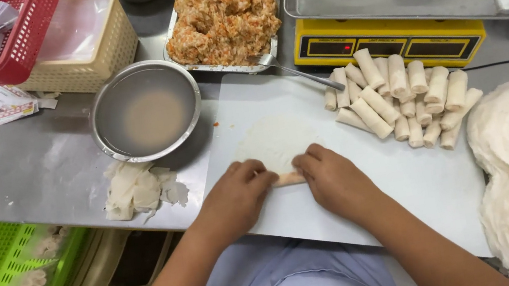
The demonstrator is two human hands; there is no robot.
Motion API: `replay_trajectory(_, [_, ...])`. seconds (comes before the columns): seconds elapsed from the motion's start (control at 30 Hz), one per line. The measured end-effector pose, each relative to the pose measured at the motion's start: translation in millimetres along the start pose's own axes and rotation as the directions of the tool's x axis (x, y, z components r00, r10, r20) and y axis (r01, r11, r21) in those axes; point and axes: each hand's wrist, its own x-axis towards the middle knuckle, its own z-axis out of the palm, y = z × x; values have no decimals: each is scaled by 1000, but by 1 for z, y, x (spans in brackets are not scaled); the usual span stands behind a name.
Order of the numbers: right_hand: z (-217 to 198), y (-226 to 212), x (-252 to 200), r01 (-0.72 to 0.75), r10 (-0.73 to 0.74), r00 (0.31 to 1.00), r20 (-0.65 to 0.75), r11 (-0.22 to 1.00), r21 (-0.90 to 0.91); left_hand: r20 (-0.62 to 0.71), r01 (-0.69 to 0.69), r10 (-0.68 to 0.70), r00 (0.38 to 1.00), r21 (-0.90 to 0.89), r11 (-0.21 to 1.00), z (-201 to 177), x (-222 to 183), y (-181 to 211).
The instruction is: The person is manually wrapping spring rolls by portioning filling onto wrappers and rolling them up.
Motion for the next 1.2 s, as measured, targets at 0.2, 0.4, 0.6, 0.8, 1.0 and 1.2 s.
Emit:
replay_trajectory(0.2, [10,8,24,-93,67,994,-88,941,-327,48,283,-280,959,-46,958,16,26,-13])
replay_trajectory(0.4, [25,-11,24,-30,-79,979,-189,857,-514,72,354,-375,924,209,912,6,25,1])
replay_trajectory(0.6, [42,-46,-3,129,-206,950,-237,944,-305,-25,460,-476,879,-220,860,-12,-2,20])
replay_trajectory(0.8, [29,-39,-17,159,-161,945,-283,987,-31,-315,161,-560,767,-750,641,37,7,23])
replay_trajectory(1.0, [55,-9,-44,-41,-88,963,-256,887,-459,-477,86,-136,868,-126,988,42,9,17])
replay_trajectory(1.2, [38,18,-25,111,-312,906,-284,826,-553,-314,-89,92,945,22,996,24,9,5])
